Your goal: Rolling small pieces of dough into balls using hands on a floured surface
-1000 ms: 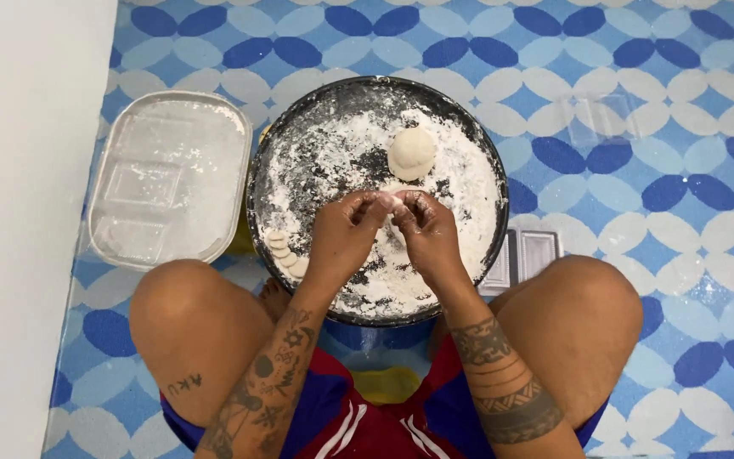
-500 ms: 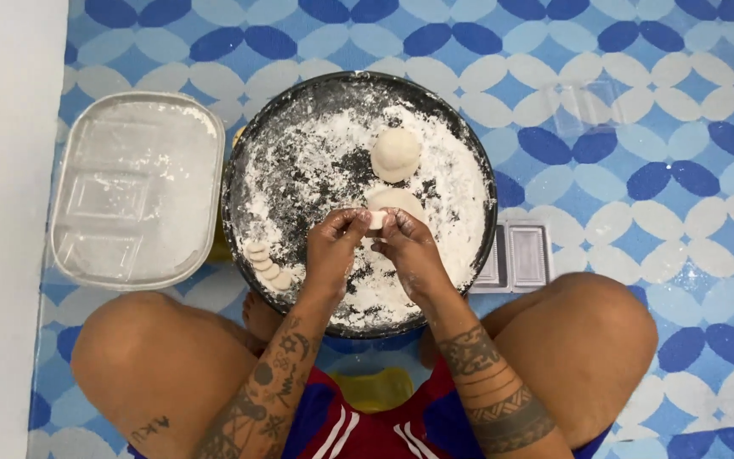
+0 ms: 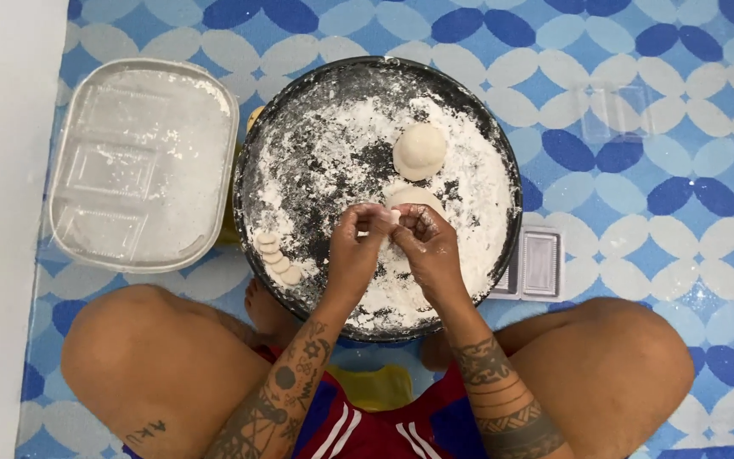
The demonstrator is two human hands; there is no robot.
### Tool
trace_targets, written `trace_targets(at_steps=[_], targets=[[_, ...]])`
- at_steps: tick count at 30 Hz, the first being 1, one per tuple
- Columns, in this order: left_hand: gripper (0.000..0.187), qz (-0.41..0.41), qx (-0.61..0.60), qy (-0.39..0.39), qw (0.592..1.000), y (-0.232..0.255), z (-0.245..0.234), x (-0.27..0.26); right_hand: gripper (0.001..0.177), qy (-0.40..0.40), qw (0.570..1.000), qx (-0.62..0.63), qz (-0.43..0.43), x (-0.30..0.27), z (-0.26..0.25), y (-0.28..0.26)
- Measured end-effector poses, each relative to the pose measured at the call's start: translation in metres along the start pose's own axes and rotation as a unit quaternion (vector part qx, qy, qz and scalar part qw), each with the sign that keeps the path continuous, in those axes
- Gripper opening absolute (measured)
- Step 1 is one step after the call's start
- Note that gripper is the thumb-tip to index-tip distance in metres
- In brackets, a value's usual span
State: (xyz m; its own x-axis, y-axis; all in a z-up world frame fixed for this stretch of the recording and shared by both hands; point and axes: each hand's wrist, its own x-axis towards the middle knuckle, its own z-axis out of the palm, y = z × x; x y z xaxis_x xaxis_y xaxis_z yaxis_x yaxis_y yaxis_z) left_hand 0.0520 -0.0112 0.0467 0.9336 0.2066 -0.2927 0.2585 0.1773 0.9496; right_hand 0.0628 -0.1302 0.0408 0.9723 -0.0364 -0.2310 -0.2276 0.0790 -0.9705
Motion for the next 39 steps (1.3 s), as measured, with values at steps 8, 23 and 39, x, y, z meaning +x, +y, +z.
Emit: trace_targets(at_steps=[8,23,39], targets=[[0.022,-0.032,0.058,0.031,0.997,0.005,-0.012,-0.001,0.035,-0.051,0.999,-0.011,-0.012,-0.009,0.009,-0.010],[0.034,0.032,0.016,-0.046,0.998,-0.009,-0.014,0.008,0.014,-0.024,0.993,-0.099,-0.060,0.000,-0.006,-0.015],[0.021,0.059,0.045,-0.026,0.997,-0.001,-0.011,0.003,0.020,-0.008,0.997,0.045,0.059,-0.009,-0.006,-0.005]])
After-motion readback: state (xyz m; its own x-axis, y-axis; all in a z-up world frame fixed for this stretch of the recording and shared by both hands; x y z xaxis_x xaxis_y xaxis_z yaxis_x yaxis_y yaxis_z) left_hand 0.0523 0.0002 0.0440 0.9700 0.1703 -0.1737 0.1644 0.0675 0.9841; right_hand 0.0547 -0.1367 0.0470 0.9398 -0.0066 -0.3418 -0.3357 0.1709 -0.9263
